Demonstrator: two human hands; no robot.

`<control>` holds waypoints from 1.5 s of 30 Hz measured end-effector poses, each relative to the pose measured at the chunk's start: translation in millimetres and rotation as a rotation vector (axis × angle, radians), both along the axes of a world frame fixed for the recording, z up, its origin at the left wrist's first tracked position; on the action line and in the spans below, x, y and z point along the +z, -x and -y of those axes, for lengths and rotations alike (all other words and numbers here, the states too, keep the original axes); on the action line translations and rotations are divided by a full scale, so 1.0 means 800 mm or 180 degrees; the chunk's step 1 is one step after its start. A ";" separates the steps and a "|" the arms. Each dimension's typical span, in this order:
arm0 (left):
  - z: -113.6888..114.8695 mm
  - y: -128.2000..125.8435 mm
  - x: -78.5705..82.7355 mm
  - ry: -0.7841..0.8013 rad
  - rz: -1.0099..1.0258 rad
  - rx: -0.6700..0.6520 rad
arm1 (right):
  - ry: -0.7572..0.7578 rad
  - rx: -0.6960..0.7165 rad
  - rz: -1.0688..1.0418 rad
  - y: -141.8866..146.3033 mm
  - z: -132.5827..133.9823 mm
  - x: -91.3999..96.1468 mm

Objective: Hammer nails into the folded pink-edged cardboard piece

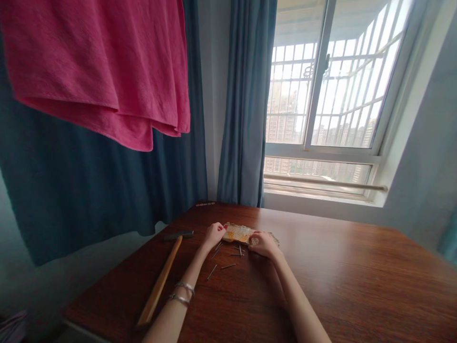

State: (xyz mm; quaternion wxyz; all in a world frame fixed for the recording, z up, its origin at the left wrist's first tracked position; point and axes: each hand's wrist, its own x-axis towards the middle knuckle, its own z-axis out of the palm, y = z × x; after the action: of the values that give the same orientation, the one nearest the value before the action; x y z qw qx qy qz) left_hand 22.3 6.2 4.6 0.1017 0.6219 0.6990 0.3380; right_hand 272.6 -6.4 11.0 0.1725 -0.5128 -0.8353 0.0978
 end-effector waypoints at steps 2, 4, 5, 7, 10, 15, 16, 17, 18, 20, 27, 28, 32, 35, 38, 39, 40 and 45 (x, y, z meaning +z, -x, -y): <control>0.002 -0.008 0.003 -0.0191 0.0128 -0.0161 | -0.0082 -0.0028 0.0070 -0.003 0.000 -0.001; 0.004 -0.014 0.004 -0.0335 0.0170 -0.0312 | -0.0151 -0.0121 0.0152 -0.008 -0.001 -0.003; 0.005 -0.017 0.003 -0.0376 0.0188 -0.0377 | -0.0181 -0.0186 0.0199 -0.011 -0.002 -0.005; 0.006 -0.020 0.002 -0.0396 0.0233 -0.0454 | -0.0238 -0.0328 0.0298 -0.021 -0.001 -0.006; 0.008 -0.024 0.001 -0.0395 0.0361 -0.0532 | -0.0306 -0.0533 0.0443 -0.045 0.004 -0.008; 0.017 -0.046 0.007 -0.0026 0.1058 -0.1194 | -0.0393 -0.0888 0.0623 -0.102 0.030 -0.007; 0.019 -0.053 0.008 0.0177 0.1207 -0.1363 | -0.0407 -0.0942 0.0650 -0.112 0.039 -0.007; 0.022 -0.061 0.008 0.0378 0.1322 -0.1529 | -0.0420 -0.0985 0.0672 -0.122 0.048 -0.007; 0.026 -0.070 0.008 0.0563 0.1405 -0.1688 | -0.0430 -0.1018 0.0696 -0.131 0.057 -0.007; 0.032 -0.091 0.004 0.0848 0.1534 -0.1986 | -0.0463 -0.1056 0.0756 -0.145 0.077 -0.008; 0.051 -0.182 -0.016 0.1631 0.2094 -0.2216 | -0.0663 -0.1271 0.0815 -0.165 0.133 -0.018; 0.054 -0.197 -0.018 0.1721 0.2173 -0.2187 | -0.0679 -0.1291 0.0757 -0.167 0.136 -0.019; 0.058 -0.252 -0.018 0.1791 0.2272 -0.2010 | -0.0483 -0.1357 0.0153 -0.176 0.133 -0.021; 0.050 -0.284 -0.017 0.1697 0.1911 -0.1856 | -0.0303 -0.1432 -0.0274 -0.187 0.120 -0.023; 0.038 -0.306 -0.016 0.1666 0.1476 -0.1671 | -0.0233 -0.1468 -0.0540 -0.203 0.107 -0.026; 0.034 -0.311 -0.016 0.1665 0.1386 -0.1594 | -0.0224 -0.1477 -0.0654 -0.209 0.103 -0.028; 0.031 -0.315 -0.017 0.1663 0.1335 -0.1530 | -0.0226 -0.1492 -0.0770 -0.215 0.100 -0.029; 0.023 -0.323 -0.019 0.1626 0.1256 -0.1539 | -0.0102 -0.1646 -0.1253 -0.240 0.087 -0.035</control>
State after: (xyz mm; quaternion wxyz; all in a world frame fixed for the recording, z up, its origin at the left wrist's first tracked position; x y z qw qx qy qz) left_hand 281.0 -11.8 -10.4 0.4619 0.6462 0.5611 0.2326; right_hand 464.9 -76.0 -16.6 0.3579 -0.6764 -0.6294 0.1349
